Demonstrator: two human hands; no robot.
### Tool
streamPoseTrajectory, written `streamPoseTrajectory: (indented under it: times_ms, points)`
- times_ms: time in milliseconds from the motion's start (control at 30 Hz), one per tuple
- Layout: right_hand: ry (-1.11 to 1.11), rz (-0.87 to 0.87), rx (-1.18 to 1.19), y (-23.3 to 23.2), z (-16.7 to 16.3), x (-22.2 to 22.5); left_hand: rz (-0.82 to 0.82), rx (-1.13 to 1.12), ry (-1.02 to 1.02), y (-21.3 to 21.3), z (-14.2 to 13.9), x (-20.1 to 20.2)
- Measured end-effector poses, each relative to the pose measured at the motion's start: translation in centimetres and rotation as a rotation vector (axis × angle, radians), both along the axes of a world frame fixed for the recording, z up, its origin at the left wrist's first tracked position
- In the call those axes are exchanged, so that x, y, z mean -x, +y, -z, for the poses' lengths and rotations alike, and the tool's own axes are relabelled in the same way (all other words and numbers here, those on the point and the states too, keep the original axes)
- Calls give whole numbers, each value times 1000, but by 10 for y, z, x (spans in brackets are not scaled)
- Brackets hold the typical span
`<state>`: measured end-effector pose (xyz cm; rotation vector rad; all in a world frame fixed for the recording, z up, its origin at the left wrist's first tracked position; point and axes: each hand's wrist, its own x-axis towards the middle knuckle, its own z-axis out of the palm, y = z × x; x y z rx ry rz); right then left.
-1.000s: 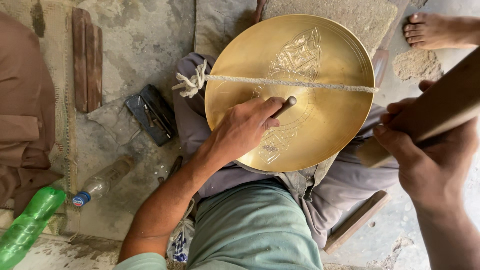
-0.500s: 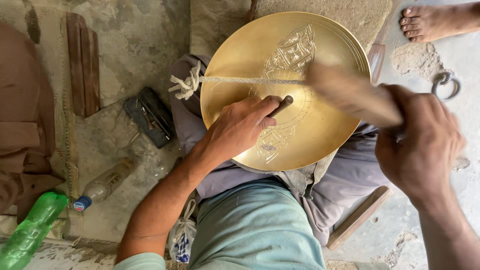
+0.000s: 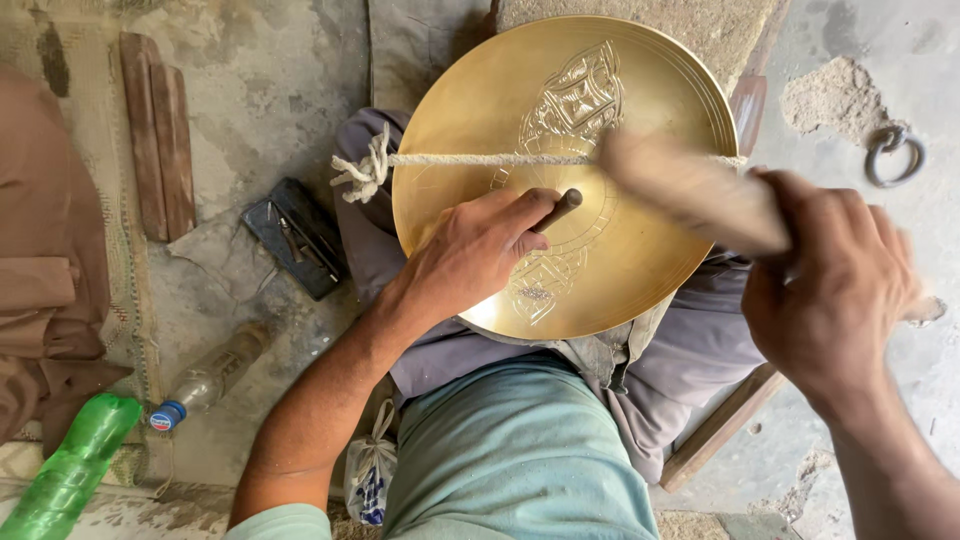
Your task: The person sits on the floor with a brass plate resting on their lap and hammers a punch against the plate's surface using a wooden mallet, working a decorative pattern into the metal. They periodically reposition the punch and rotate the plate to continue hammering different areas.
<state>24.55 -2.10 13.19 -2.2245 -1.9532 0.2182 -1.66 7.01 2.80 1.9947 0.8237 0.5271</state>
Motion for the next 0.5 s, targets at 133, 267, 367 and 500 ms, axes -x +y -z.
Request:
streamPoseTrajectory:
  times_ms: [133,267,367,500]
  points:
    - [150,-1,-26,-8,6,-4,16,0,-13,2,0,0]
    - [292,132,-4,-13,11,-5,32,41,-2,2,-2,1]
    - [571,194,13,-12,13,-4,43,37,0,3,-4,1]
    - [72,54,-3,-10,9,0,56,-8,8,4,-6,2]
